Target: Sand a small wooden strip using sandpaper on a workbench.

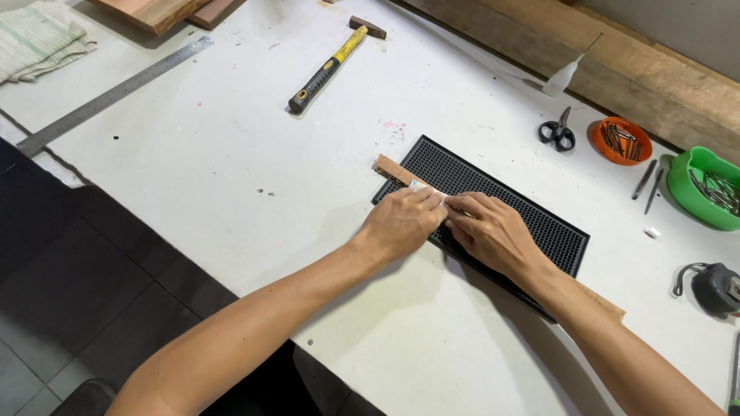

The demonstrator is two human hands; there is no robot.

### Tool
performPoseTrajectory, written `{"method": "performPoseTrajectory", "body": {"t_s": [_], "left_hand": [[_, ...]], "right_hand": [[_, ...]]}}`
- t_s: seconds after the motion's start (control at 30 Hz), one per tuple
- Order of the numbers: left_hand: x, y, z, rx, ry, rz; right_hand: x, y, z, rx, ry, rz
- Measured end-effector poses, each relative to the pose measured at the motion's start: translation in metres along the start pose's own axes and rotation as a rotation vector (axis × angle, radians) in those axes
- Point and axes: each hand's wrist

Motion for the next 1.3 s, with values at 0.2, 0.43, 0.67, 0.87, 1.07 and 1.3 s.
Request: {"method": "performPoseTrajectory", "body": {"t_s": [0.2, 0.43, 0.67, 0.87, 1.07, 1.3], "left_hand": [[0.002, 0.023, 0.042, 0.036, 0.112, 0.049], [0.009, 0.015, 0.074, 0.002, 0.132, 0.013], [-0.002, 0.015, 0.033, 0.019, 0.146, 0.09], [-0.019, -0.003, -0.02, 0.02, 0.001, 0.071], [-0.023, -0.002, -0.025, 0.065, -0.036, 0.107], [-0.013, 0.009, 0.014, 0.065, 0.007, 0.138]], "right_hand": [[-0.051, -0.02, 0.0, -0.009, 0.025, -0.059], [-0.08, -0.034, -0.004, -0.064, 0.038, -0.072], [-0.041, -0.013, -0.004, -0.048, 0.025, -0.059], [0.023, 0.012, -0.004, -0.025, -0.052, -0.023], [0.037, 0.014, -0.003, 0.006, -0.082, -0.022], [-0.002, -0.008, -0.006, -0.013, -0.05, -0.011]]}}
Point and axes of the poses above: each hand's wrist, its own x-axis away from the middle knuckle, its own y-axis out of the back of the hand, z = x × y, and after that the axes turned 9 degrees about x, right-handed
